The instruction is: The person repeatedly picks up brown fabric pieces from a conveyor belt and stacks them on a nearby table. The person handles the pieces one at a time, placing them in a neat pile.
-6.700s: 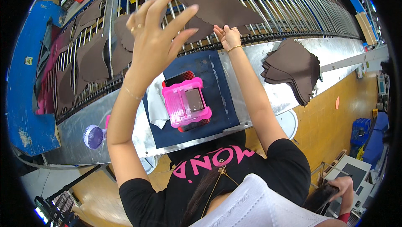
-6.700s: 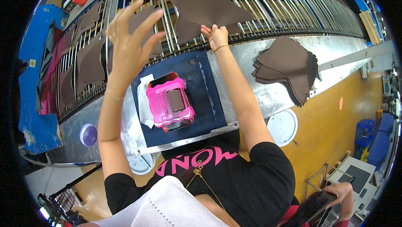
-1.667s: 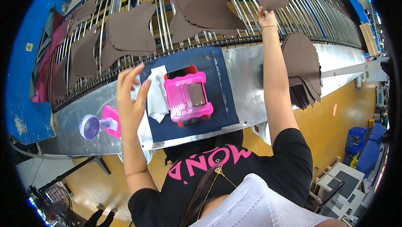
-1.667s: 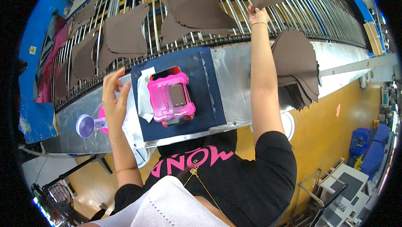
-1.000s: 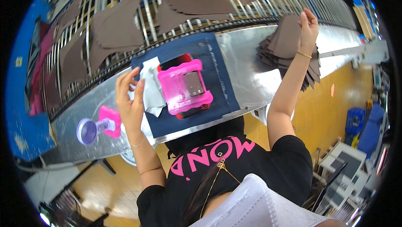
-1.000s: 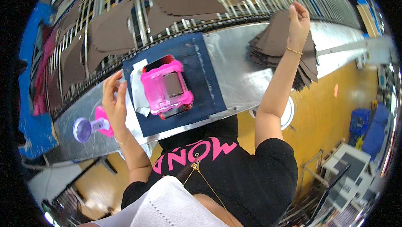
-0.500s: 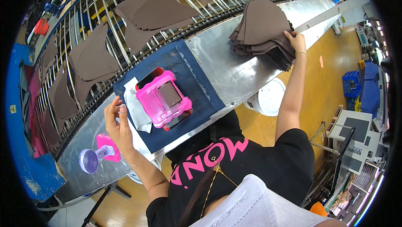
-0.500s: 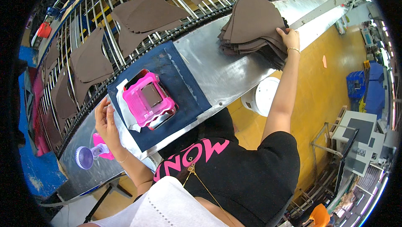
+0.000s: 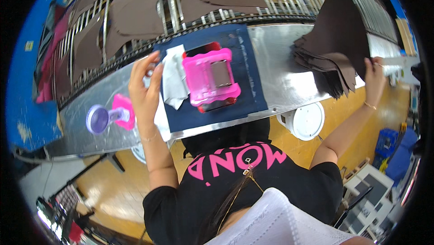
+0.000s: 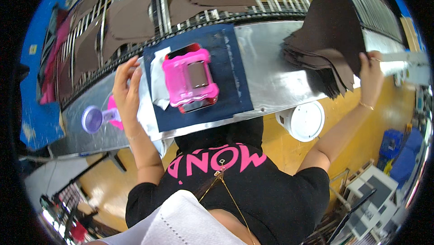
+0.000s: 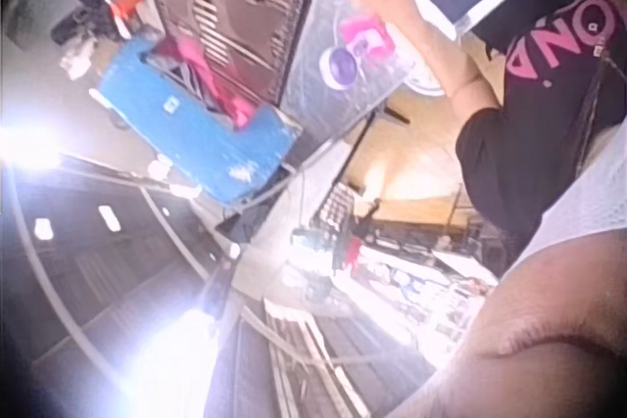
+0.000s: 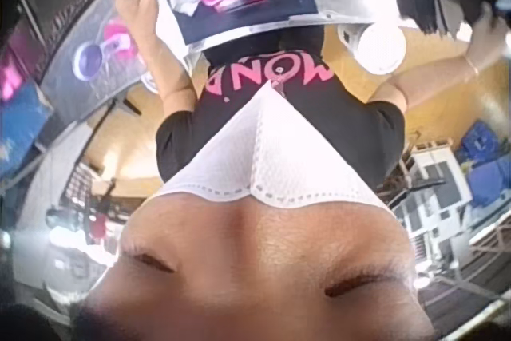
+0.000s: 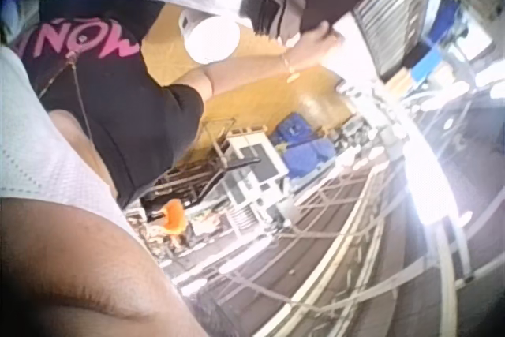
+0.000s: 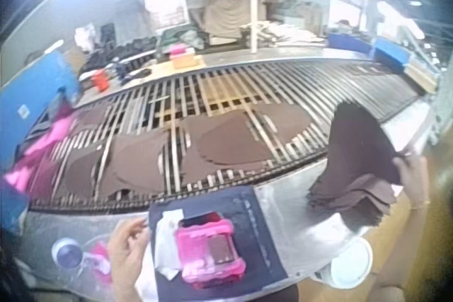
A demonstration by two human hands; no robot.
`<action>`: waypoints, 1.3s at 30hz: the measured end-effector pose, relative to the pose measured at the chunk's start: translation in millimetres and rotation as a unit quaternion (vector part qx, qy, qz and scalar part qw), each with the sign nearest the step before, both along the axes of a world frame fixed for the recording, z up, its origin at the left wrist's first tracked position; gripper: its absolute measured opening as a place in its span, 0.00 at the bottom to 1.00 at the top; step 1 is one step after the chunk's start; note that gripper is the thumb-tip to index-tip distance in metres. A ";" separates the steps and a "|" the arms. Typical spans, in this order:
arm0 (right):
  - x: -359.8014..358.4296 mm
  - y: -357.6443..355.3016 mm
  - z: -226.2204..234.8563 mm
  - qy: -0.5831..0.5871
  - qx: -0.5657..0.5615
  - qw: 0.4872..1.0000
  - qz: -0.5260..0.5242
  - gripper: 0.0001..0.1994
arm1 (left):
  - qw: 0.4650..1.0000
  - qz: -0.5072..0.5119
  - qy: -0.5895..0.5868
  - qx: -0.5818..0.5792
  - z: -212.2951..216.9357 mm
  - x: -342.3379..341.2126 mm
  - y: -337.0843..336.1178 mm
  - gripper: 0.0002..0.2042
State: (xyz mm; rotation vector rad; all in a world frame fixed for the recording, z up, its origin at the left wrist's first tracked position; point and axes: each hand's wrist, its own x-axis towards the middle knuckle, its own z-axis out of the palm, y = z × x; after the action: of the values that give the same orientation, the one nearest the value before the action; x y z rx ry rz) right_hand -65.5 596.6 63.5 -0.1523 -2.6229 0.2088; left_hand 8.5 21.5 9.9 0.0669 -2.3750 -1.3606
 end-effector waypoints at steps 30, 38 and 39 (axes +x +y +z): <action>-5.9 -343.3 -39.5 -0.036 -0.306 0.780 0.546 0.13 | 0.986 0.139 0.044 0.079 56.4 54.6 -83.9 0.07; -3.8 -301.5 -62.0 -0.024 -0.226 0.817 0.530 0.12 | 0.992 0.051 -0.043 0.111 34.7 46.6 -63.2 0.05; -2.8 -289.1 -68.7 -0.024 -0.219 0.826 0.520 0.11 | 0.992 0.037 -0.062 0.103 31.5 41.8 -57.0 0.04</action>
State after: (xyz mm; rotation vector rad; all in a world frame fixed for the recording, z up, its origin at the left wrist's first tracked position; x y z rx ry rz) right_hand -68.3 307.5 -5.1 1.1555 -2.3618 1.1690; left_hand 50.4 -35.5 41.4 0.3033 -2.2965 -1.6032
